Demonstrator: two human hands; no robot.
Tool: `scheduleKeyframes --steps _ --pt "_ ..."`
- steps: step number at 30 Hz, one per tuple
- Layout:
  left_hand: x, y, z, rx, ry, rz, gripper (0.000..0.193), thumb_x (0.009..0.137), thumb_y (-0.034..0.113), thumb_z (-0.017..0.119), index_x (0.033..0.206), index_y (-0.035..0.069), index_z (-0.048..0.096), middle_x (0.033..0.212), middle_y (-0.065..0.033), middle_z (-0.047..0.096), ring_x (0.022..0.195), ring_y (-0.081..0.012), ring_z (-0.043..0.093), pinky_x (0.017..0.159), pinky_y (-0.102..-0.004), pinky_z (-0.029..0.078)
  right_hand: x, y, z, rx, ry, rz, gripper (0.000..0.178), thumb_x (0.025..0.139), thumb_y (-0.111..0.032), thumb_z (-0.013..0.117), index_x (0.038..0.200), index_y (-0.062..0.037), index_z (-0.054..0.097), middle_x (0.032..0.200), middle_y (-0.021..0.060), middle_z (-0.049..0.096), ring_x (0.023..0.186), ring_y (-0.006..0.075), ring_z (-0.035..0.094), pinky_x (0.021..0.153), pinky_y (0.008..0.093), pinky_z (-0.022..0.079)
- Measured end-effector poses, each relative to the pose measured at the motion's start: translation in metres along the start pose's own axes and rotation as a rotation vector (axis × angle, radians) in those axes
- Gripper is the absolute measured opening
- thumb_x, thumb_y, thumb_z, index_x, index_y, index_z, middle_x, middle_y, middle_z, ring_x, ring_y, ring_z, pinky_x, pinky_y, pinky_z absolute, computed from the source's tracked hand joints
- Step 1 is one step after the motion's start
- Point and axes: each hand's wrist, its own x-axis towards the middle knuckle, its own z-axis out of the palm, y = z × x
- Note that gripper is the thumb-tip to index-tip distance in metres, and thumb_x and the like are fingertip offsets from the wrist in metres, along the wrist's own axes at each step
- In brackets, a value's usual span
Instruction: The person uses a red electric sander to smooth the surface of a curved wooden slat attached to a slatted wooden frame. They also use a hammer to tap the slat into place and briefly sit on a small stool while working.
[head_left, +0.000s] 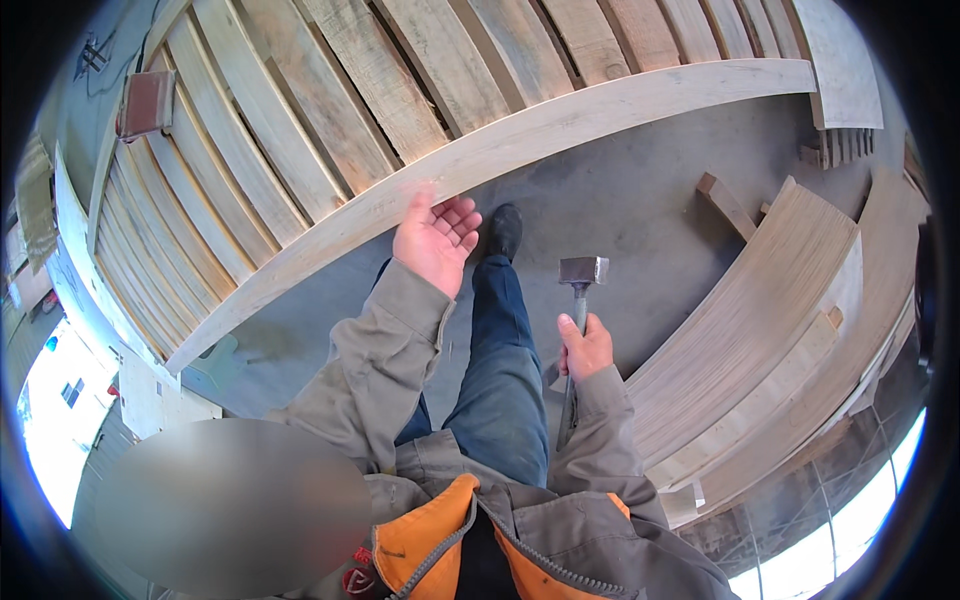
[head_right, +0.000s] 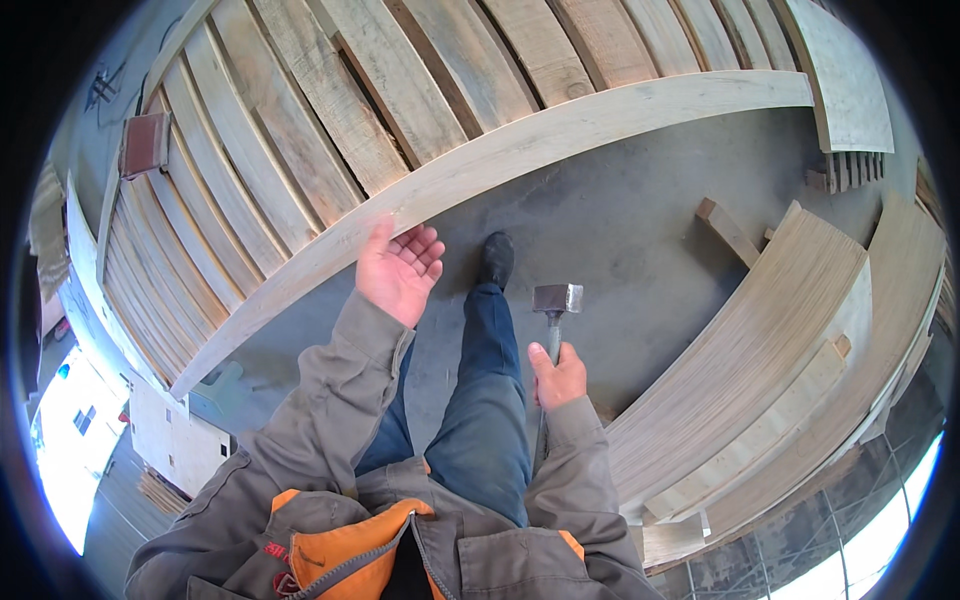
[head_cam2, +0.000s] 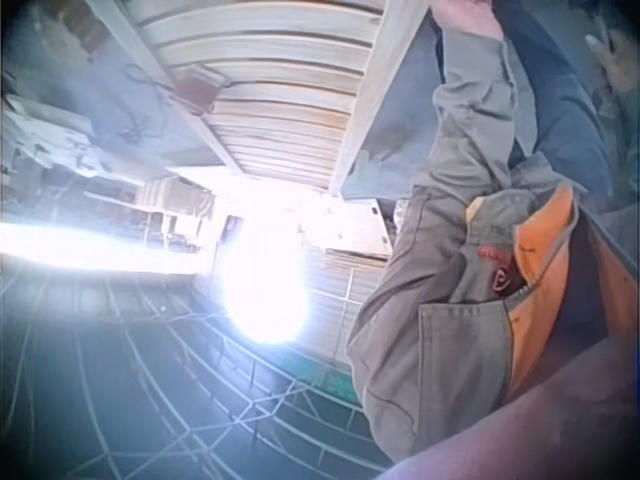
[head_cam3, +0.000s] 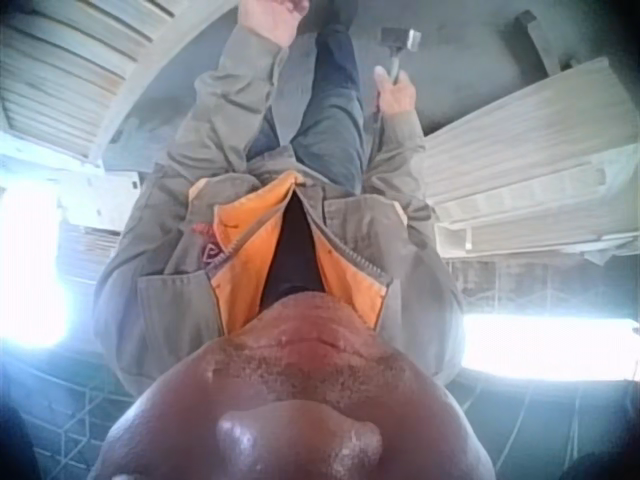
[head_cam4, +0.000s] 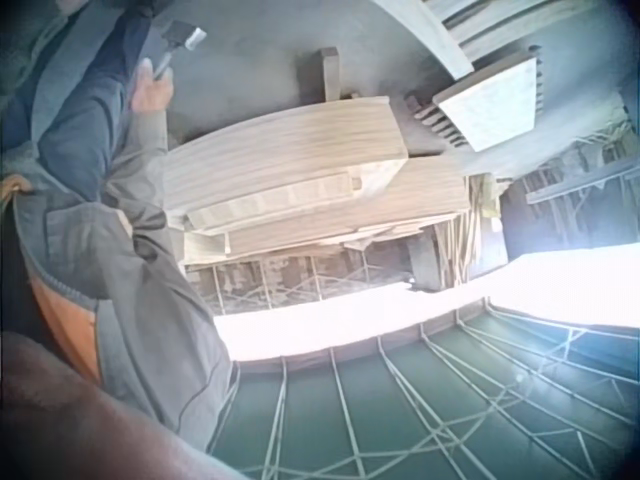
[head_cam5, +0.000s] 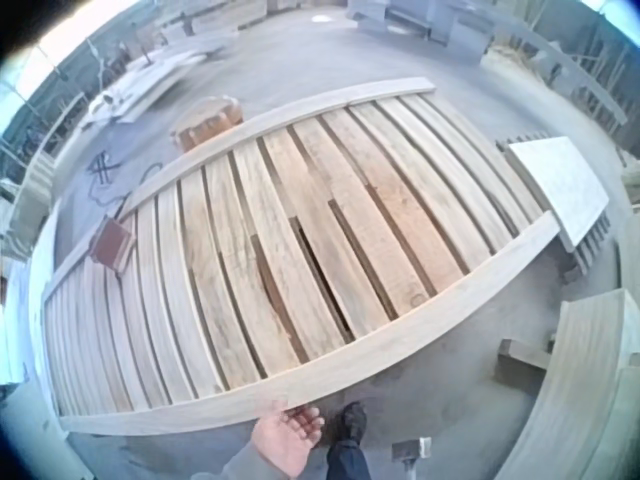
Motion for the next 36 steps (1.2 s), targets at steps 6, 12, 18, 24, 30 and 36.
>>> scheduleKeyframes --steps 6,12,18,24,30,36 --pt "-0.025 0.003 0.011 0.706 0.039 0.413 0.024 0.087 0.021 0.078 0.094 0.0 0.068 0.079 -0.0049 0.068 0.067 -0.0119 0.062 0.064 -0.0245 0.05 -0.002 -0.002 0.0 -0.006 -0.027 -0.003 0.031 0.096 -0.027 0.067 0.085 -0.0043 0.048 0.06 0.004 0.051 0.043 0.0131 0.048 0.038 0.0326 0.038" --pt "-0.003 0.041 -0.003 1.241 0.035 1.042 0.022 0.082 0.01 0.079 0.096 -0.003 0.068 0.078 -0.0069 0.068 0.07 -0.0114 0.064 0.066 -0.0254 0.053 0.002 0.004 0.002 -0.027 -0.018 -0.019 0.029 0.095 -0.025 0.068 0.088 -0.0028 0.051 0.06 0.0048 0.053 0.043 0.0132 0.048 0.038 0.0324 0.038" --pt "-0.002 0.049 0.009 1.369 0.087 1.063 0.014 0.08 0.014 0.077 0.084 0.004 0.069 0.078 -0.0118 0.067 0.068 -0.0238 0.067 0.064 -0.035 0.054 0.004 0.003 0.003 -0.032 -0.015 -0.024 0.029 0.095 -0.024 0.069 0.089 -0.0017 0.053 0.06 0.005 0.053 0.043 0.0133 0.049 0.038 0.0323 0.039" --pt "-0.003 0.052 0.009 1.44 0.095 1.065 0.012 0.081 0.013 0.075 0.084 0.002 0.072 0.078 -0.0112 0.068 0.067 -0.0193 0.067 0.063 -0.0317 0.053 0.008 0.006 0.002 -0.032 -0.003 -0.016 0.03 0.094 -0.024 0.07 0.088 -0.0012 0.051 0.058 0.006 0.054 0.042 0.014 0.05 0.039 0.0326 0.04" --pt "0.001 0.058 0.012 1.562 0.061 1.095 0.01 0.083 0.013 0.07 0.083 0.003 0.07 0.076 -0.0126 0.067 0.069 -0.0246 0.066 0.064 -0.0358 0.053 0.011 0.002 -0.002 -0.012 0.014 0.007 0.032 0.093 -0.026 0.071 0.087 -0.0008 0.052 0.063 0.0073 0.056 0.046 0.0143 0.052 0.041 0.0337 0.042" --pt "0.005 0.058 0.01 1.706 0.05 1.182 0.012 0.086 0.013 0.065 0.079 0.004 0.061 0.075 -0.0154 0.062 0.071 -0.0335 0.063 0.064 -0.0438 0.05 0.019 0.01 -0.004 -0.112 0.062 -0.006 0.036 0.09 -0.031 0.073 0.09 0.0005 0.057 0.069 0.0085 0.06 0.054 0.0167 0.057 0.051 0.0367 0.048"
